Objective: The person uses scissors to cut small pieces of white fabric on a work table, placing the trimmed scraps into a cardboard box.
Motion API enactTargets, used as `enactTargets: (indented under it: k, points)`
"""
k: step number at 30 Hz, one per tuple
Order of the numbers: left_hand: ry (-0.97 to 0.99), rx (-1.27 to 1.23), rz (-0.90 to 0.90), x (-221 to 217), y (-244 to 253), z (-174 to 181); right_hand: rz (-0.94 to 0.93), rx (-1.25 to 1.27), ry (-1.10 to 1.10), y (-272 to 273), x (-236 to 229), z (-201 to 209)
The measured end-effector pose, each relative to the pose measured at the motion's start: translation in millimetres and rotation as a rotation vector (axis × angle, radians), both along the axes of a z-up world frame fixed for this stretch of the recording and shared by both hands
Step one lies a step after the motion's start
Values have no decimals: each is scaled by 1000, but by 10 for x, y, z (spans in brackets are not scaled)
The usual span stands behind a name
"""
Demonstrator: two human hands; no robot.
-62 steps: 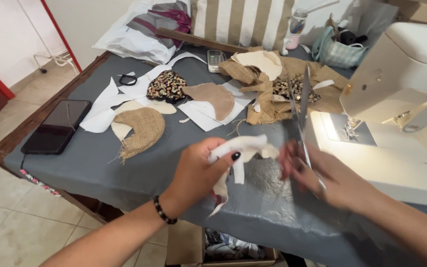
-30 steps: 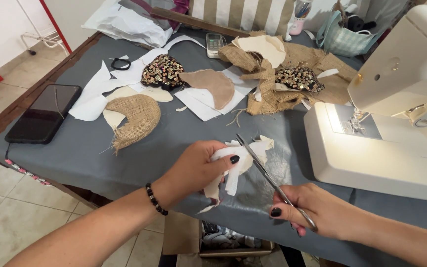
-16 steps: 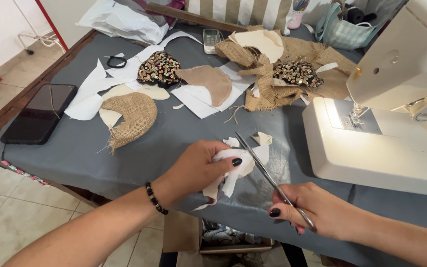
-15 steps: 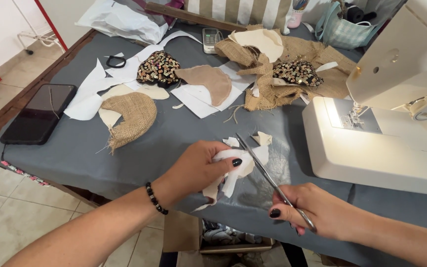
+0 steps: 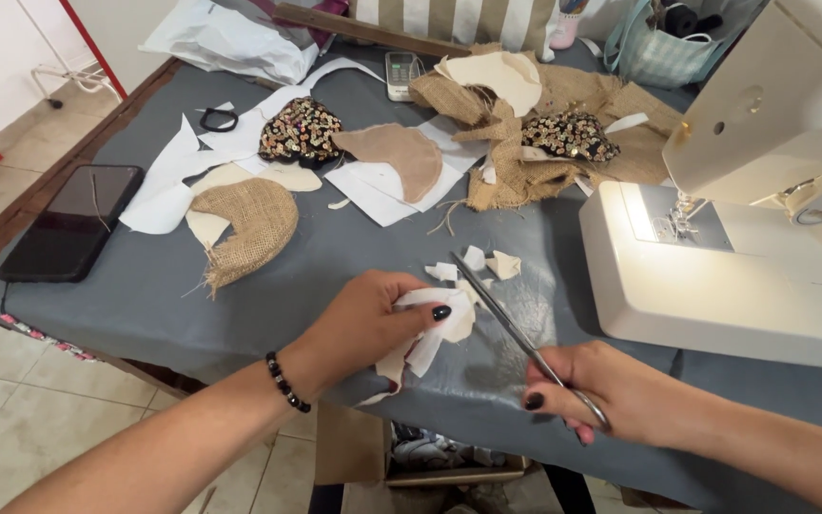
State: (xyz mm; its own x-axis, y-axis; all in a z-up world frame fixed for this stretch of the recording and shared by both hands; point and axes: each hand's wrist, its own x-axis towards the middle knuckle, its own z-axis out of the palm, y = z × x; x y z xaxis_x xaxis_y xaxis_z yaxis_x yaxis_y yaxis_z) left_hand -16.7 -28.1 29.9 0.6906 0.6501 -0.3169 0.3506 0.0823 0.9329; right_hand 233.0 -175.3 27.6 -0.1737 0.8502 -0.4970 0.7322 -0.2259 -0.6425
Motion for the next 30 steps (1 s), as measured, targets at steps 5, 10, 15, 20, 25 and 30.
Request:
enactTargets:
  k: [5,10,15,20,25,30]
  points:
    - [-57,8,61,-17,26,-76,211,-119,-75,-25,108,176]
    - [14,-91,13,101,-121,152,292,-122,-296,11,-136,333]
    - [-88,-167,-120,65,-144,285,183,57,-150,2,-112,177]
    - [-170,-142,-150,27,-106,144,254,237,-94,-128,-47,1]
    - [-7,-187,-149,111,-157,94,300,44,-93,-19,-102,162]
    - [-251,-163,-116,37,-130,43,227,236,-104,-125,-96,62]
